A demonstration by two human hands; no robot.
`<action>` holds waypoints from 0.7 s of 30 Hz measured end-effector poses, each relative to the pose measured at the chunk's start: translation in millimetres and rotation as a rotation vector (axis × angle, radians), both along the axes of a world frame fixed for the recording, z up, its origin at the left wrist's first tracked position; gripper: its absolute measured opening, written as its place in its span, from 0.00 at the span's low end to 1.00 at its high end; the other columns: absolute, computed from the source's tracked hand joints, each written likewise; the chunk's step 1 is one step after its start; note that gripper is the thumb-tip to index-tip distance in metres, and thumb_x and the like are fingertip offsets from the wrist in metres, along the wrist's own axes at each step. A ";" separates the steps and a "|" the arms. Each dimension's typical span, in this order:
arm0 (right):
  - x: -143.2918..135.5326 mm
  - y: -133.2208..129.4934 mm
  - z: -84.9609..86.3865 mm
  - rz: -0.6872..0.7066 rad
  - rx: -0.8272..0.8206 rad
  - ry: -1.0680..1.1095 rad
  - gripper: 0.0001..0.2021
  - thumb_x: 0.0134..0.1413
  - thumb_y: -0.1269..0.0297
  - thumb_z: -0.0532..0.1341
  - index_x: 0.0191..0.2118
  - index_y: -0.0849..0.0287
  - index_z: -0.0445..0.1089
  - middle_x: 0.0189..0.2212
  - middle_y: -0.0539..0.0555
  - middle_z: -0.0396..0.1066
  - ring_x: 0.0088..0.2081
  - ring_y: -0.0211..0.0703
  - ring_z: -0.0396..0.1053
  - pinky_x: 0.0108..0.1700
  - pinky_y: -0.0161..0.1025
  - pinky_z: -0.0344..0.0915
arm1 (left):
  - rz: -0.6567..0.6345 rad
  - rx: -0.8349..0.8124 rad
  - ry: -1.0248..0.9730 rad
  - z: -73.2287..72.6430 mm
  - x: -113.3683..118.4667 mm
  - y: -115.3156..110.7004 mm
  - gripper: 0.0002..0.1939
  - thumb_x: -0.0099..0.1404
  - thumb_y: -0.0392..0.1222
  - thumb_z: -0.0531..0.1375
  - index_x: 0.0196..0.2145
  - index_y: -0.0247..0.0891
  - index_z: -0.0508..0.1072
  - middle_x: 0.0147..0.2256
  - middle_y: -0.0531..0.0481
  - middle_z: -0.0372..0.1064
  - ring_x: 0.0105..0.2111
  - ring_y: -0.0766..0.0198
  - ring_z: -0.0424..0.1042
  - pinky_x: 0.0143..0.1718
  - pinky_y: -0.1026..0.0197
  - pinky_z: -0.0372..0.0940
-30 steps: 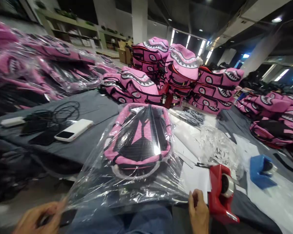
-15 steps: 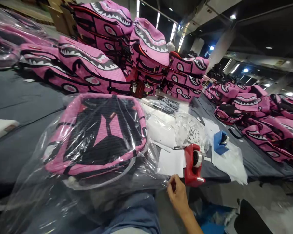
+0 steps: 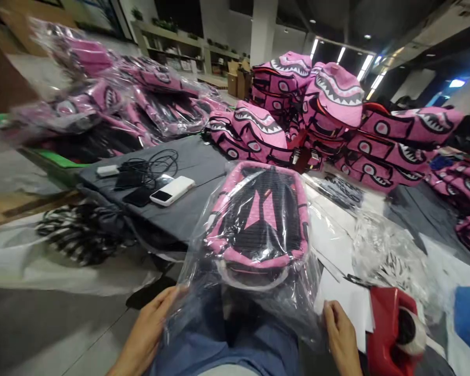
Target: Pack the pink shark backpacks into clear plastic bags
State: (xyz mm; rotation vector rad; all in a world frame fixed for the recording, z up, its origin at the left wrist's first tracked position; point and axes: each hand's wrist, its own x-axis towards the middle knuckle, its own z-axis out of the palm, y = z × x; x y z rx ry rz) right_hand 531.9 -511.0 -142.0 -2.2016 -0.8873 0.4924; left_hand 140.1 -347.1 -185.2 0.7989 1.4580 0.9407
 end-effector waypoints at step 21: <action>1.2 14.0 19.4 -0.207 0.183 0.503 0.31 0.37 0.35 0.69 0.37 0.56 0.65 0.15 0.40 0.55 0.15 0.33 0.53 0.17 0.30 0.49 | -0.054 0.072 0.020 38.8 -48.8 20.6 0.51 0.37 0.70 0.71 0.56 0.49 0.66 0.19 0.62 0.68 0.19 0.68 0.64 0.22 0.68 0.59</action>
